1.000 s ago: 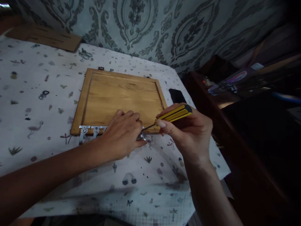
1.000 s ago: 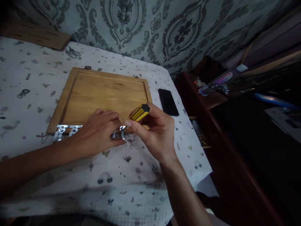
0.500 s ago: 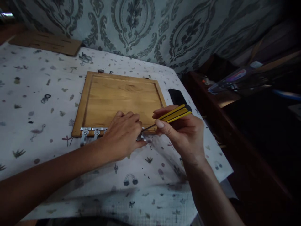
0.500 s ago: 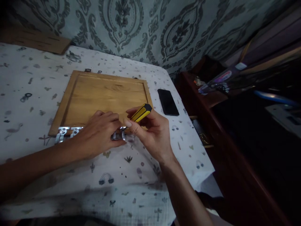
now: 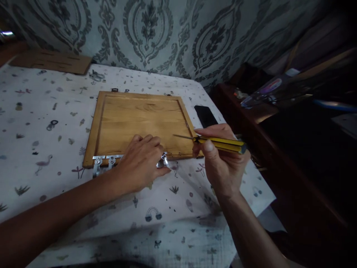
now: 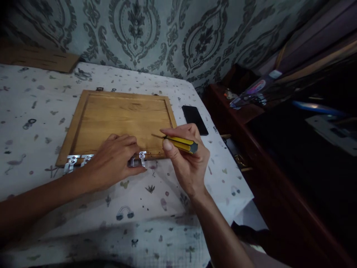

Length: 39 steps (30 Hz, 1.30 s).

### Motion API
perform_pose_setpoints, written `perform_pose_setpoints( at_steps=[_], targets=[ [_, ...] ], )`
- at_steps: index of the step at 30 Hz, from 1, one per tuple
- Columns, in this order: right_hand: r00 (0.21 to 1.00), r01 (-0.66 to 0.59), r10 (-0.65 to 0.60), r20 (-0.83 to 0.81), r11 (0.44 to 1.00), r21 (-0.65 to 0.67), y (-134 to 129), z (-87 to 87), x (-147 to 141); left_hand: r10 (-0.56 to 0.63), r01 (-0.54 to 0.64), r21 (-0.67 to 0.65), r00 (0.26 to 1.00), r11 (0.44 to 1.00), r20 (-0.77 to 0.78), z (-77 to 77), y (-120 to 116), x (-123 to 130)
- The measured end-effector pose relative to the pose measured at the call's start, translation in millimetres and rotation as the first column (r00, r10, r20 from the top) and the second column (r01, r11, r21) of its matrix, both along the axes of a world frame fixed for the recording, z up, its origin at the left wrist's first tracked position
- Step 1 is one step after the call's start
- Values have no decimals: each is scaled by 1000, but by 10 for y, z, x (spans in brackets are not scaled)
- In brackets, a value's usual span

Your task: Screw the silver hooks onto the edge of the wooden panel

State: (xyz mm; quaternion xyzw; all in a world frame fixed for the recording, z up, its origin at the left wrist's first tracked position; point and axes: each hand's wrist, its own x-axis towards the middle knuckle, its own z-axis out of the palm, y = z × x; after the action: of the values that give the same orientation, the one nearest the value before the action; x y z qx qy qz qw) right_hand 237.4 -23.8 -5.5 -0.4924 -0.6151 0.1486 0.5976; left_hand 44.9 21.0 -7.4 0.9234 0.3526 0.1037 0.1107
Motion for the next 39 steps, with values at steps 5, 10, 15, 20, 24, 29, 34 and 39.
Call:
perform_pose_setpoints(
  at_steps=[5,10,15,20,24,29,34,39],
  targets=[
    [999,-12,17,44,995,-99,-76,-103,9,-1,0,22,1000,1000,19,-22,-12,-6],
    [973,-134,167,156,970,-205,-48,-167,-2,2,-2,-16,1000,1000,8,9,-12,0],
    [945,-133,190,267,967,-218,-46,-231,13,8,-9,-21,1000,1000,-25,41,-8,8],
    [909,-124,177,377,979,-161,-66,-309,25,0,0,-19,1000,1000,-28,37,-12,13],
    [875,-145,196,443,979,-146,-60,-340,25,8,-9,-20,999,1000,-33,32,-6,17],
    [852,-137,171,495,985,-105,-49,-348,8,10,-11,-41,999,999,-41,53,-9,16],
    [814,-99,135,565,991,-94,-55,-393,20,15,-17,-38,998,999,-57,75,-13,32],
    [802,-80,133,582,990,-117,-49,-424,15,-6,7,32,999,999,-51,46,-4,4]
  ],
)
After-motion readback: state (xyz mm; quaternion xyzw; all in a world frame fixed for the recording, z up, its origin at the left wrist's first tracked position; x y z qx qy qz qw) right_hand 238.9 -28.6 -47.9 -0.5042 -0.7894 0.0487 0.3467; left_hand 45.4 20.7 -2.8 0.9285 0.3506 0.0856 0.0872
